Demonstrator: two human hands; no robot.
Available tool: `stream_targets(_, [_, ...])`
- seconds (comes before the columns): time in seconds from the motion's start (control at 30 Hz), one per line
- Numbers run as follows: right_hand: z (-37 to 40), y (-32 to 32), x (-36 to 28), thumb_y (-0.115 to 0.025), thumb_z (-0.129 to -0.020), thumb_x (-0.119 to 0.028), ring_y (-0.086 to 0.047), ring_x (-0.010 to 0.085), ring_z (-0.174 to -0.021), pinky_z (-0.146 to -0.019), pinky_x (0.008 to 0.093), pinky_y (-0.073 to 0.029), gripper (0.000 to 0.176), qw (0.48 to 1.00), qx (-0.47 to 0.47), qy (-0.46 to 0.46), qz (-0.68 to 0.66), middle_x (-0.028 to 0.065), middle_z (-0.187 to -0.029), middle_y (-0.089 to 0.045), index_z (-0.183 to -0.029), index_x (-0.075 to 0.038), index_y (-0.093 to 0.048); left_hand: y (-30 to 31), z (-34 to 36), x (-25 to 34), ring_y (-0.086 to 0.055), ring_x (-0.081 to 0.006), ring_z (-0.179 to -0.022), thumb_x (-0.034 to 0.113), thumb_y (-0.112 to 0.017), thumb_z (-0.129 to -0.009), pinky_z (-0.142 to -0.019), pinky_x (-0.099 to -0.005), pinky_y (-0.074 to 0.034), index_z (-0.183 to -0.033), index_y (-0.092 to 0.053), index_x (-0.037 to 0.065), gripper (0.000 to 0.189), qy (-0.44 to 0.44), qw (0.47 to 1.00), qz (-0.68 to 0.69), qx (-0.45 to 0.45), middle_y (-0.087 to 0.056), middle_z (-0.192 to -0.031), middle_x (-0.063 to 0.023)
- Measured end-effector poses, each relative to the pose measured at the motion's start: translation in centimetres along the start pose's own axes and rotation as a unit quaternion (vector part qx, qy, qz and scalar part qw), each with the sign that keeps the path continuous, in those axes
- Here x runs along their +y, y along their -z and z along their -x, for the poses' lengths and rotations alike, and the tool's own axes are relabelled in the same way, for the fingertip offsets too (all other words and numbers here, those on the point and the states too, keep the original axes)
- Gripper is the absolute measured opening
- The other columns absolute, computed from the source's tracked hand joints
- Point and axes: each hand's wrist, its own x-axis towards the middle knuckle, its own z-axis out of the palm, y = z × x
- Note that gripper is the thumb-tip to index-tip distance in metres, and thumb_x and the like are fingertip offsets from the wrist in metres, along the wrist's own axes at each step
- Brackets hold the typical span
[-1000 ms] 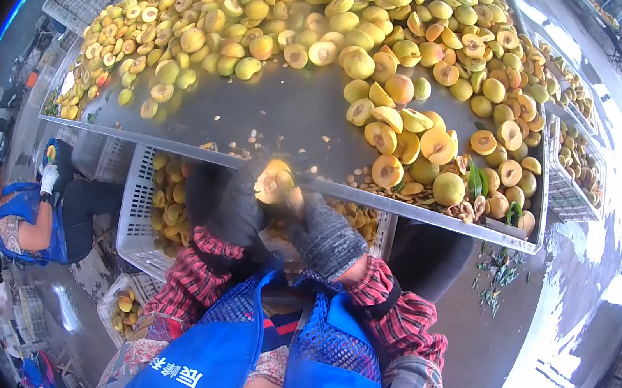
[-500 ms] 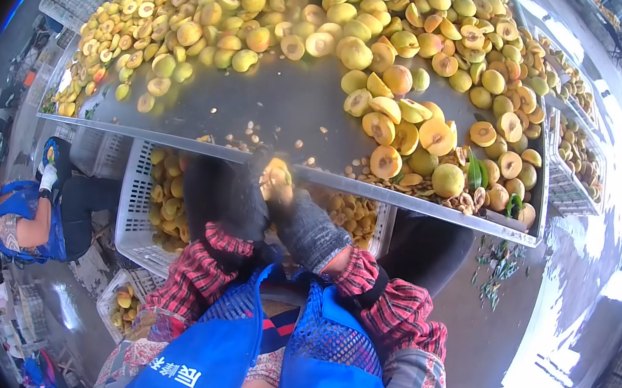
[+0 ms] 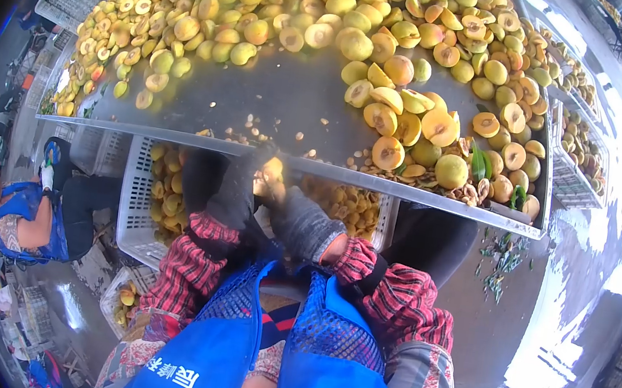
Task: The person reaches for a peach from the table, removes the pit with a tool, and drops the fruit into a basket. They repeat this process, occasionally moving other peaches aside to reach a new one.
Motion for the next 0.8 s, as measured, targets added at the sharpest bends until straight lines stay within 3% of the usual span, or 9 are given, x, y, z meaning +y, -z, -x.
stream_targets(0.07, [-0.1, -0.6, 0.8, -0.053, -0.072, -0.007, -0.057, 0.0348, -0.067, -0.060, 0.0388, -0.047, 0.045, 0.992, 0.038, 0.118, 0.030, 0.0220, -0.074, -0.057, -0.116, 0.000, -0.041, -0.4, 0.7, 1.0, -0.057, -0.0170, -0.082, 0.010, -0.047, -0.082, -0.073, -0.0275, -0.046, -0.097, -0.053, -0.003, 0.021, -0.144, 0.943, -0.301, -0.007, -0.059, -0.088, -0.0122])
stream_targets(0.17, [-0.7, 0.5, -1.7, -0.058, -0.070, -0.011, -0.057, 0.0359, -0.065, -0.059, 0.0397, -0.047, 0.057, 0.997, 0.021, -0.067, -0.037, 0.0217, -0.075, -0.057, -0.122, -0.003, -0.034, 0.4, 0.3, -1.6, -0.056, -0.0175, -0.084, 0.013, -0.046, -0.083, -0.074, -0.0277, -0.046, -0.098, -0.054, -0.002, 0.022, -0.290, 0.884, -0.365, 0.027, -0.059, -0.091, -0.0127])
stream_targets(0.23, [-0.6, 0.6, -2.5, -0.046, -0.077, -0.005, -0.054, 0.0359, -0.076, -0.062, 0.0413, -0.043, 0.026, 0.993, 0.012, -0.120, 0.008, 0.0197, -0.081, -0.054, -0.103, -0.003, -0.049, -0.8, 1.1, -0.2, -0.056, -0.0188, -0.085, 0.013, -0.045, -0.083, -0.075, -0.0284, -0.045, -0.098, -0.054, -0.001, 0.022, -0.225, 0.927, -0.296, 0.042, -0.058, -0.093, -0.0130])
stream_targets(0.37, [-0.3, -1.0, -2.0, -0.048, -0.076, -0.007, -0.055, 0.0352, -0.076, -0.062, 0.0404, -0.043, 0.026, 0.993, 0.020, -0.101, 0.062, 0.0192, -0.081, -0.055, -0.102, -0.002, -0.049, 0.0, 0.8, -2.7, -0.055, -0.0221, -0.088, 0.011, -0.045, -0.081, -0.079, -0.0304, -0.044, -0.099, -0.055, 0.001, 0.023, -0.141, 0.962, -0.213, 0.102, -0.057, -0.096, -0.0130])
stream_targets(0.53, [-0.8, -0.8, -2.6, -0.055, -0.073, -0.012, -0.057, 0.0299, -0.077, -0.065, 0.0364, -0.044, 0.029, 0.964, 0.020, -0.103, -0.244, 0.0178, -0.080, -0.057, -0.099, 0.001, -0.050, 0.0, 0.8, -1.9, -0.056, -0.0224, -0.088, 0.010, -0.045, -0.080, -0.079, -0.0308, -0.044, -0.098, -0.055, 0.001, 0.023, -0.088, 0.961, -0.243, 0.103, -0.058, -0.095, -0.0125])
stream_targets(0.6, [-1.0, -0.3, -2.9, -0.055, -0.073, -0.012, -0.057, 0.0285, -0.076, -0.066, 0.0365, -0.044, 0.027, 0.970, -0.015, -0.137, -0.200, 0.0167, -0.079, -0.057, -0.097, 0.001, -0.051, 0.6, 0.9, -1.7, -0.056, -0.0226, -0.088, 0.009, -0.045, -0.080, -0.080, -0.0310, -0.044, -0.098, -0.055, 0.001, 0.023, -0.088, 0.967, -0.226, 0.078, -0.058, -0.095, -0.0125])
stream_targets(0.67, [-1.2, 0.5, -3.1, -0.056, -0.074, -0.013, -0.057, 0.0270, -0.075, -0.066, 0.0366, -0.044, 0.025, 0.972, -0.050, -0.169, -0.154, 0.0157, -0.079, -0.058, -0.095, 0.001, -0.051, 1.5, 0.8, -2.0, -0.056, -0.0235, -0.088, 0.007, -0.046, -0.080, -0.081, -0.0317, -0.044, -0.099, -0.055, 0.001, 0.022, -0.342, 0.856, -0.384, 0.051, -0.058, -0.095, -0.0129])
stream_targets(0.7, [-1.1, 0.8, -3.1, -0.055, -0.074, -0.013, -0.057, 0.0242, -0.072, -0.063, 0.0353, -0.044, 0.023, 0.977, -0.059, -0.154, -0.132, 0.0140, -0.076, -0.057, -0.092, 0.001, -0.051, 1.9, 0.6, -2.5, -0.056, -0.0235, -0.088, 0.007, -0.046, -0.080, -0.081, -0.0317, -0.044, -0.099, -0.055, 0.001, 0.022, -0.342, 0.856, -0.384, 0.052, -0.058, -0.095, -0.0129])
stream_targets(0.8, [-1.4, 1.1, -2.9, -0.054, -0.076, -0.013, -0.056, 0.0185, -0.065, -0.055, 0.0320, -0.044, 0.019, 0.973, -0.097, -0.166, -0.130, 0.0106, -0.069, -0.056, -0.089, 0.000, -0.051, 3.0, -0.2, -4.6, -0.056, -0.0237, -0.089, 0.006, -0.047, -0.079, -0.082, -0.0318, -0.044, -0.100, -0.054, 0.001, 0.023, -0.081, 0.960, -0.266, 0.016, -0.058, -0.095, -0.0139])
